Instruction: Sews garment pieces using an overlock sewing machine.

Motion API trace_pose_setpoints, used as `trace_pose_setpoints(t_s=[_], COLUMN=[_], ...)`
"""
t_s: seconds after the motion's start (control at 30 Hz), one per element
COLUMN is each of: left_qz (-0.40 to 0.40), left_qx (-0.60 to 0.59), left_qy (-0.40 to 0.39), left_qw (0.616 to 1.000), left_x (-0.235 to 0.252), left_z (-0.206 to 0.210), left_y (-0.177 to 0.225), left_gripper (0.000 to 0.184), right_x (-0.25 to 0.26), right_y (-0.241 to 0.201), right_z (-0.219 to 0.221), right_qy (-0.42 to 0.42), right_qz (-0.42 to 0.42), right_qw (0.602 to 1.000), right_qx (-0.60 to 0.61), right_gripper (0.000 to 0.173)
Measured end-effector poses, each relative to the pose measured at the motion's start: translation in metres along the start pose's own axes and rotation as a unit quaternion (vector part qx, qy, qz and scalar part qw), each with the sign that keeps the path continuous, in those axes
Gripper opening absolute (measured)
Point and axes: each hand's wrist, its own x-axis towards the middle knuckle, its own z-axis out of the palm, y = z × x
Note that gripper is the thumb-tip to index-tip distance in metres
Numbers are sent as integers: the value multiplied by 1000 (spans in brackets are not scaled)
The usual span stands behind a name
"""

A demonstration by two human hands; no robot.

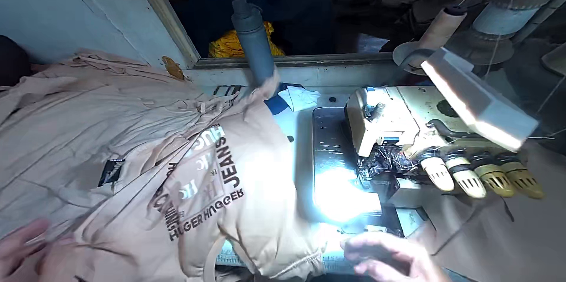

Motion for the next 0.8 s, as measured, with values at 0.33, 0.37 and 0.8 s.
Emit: trace_pose_setpoints(t_s=[0.33, 0.37, 0.8], left_qz=[106, 112, 403], left_qx=[-67, -18, -179], left_qy=[-302, -325, -328], left_qw=[945, 939, 836], left_x=[-33, -34, -24], left_z=[194, 211, 209], left_y=[60, 66, 145], left_gripper=[29, 32, 23], right_x=[46, 50, 19], right_y=[52, 53, 47], right_z=[76, 81, 28], right_qy=[131, 124, 73], right_qz=[139, 136, 66], right_qw=[972, 972, 993], right_qx=[139, 148, 62], right_gripper=[49, 51, 9])
